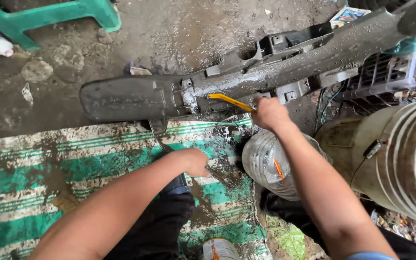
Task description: Scrubbing a dirty motorcycle mudguard with a brush and water to remove grime.
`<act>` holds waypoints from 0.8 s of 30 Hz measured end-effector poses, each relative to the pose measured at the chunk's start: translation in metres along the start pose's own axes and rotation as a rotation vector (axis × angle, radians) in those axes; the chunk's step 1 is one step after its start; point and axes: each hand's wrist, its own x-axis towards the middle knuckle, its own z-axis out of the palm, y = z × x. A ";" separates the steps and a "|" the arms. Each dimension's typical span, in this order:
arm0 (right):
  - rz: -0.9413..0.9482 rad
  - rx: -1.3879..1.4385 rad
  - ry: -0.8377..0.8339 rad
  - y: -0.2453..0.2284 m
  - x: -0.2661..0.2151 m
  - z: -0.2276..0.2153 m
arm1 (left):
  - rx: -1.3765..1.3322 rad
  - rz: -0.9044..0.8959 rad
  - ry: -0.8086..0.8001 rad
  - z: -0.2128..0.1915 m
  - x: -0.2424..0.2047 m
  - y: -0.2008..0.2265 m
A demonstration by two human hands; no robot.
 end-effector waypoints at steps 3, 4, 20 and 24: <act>-0.078 0.080 0.085 0.037 -0.056 -0.040 | -0.271 -0.039 0.265 -0.031 0.011 -0.006; -0.067 0.079 0.081 0.044 -0.077 -0.037 | -0.270 -0.029 0.259 -0.042 0.004 -0.008; -0.029 -0.203 -0.319 0.084 -0.015 0.211 | -0.387 -0.095 0.188 -0.045 -0.020 -0.010; 0.050 0.052 -0.174 0.121 0.049 0.277 | -0.432 -0.083 0.233 -0.065 -0.038 0.001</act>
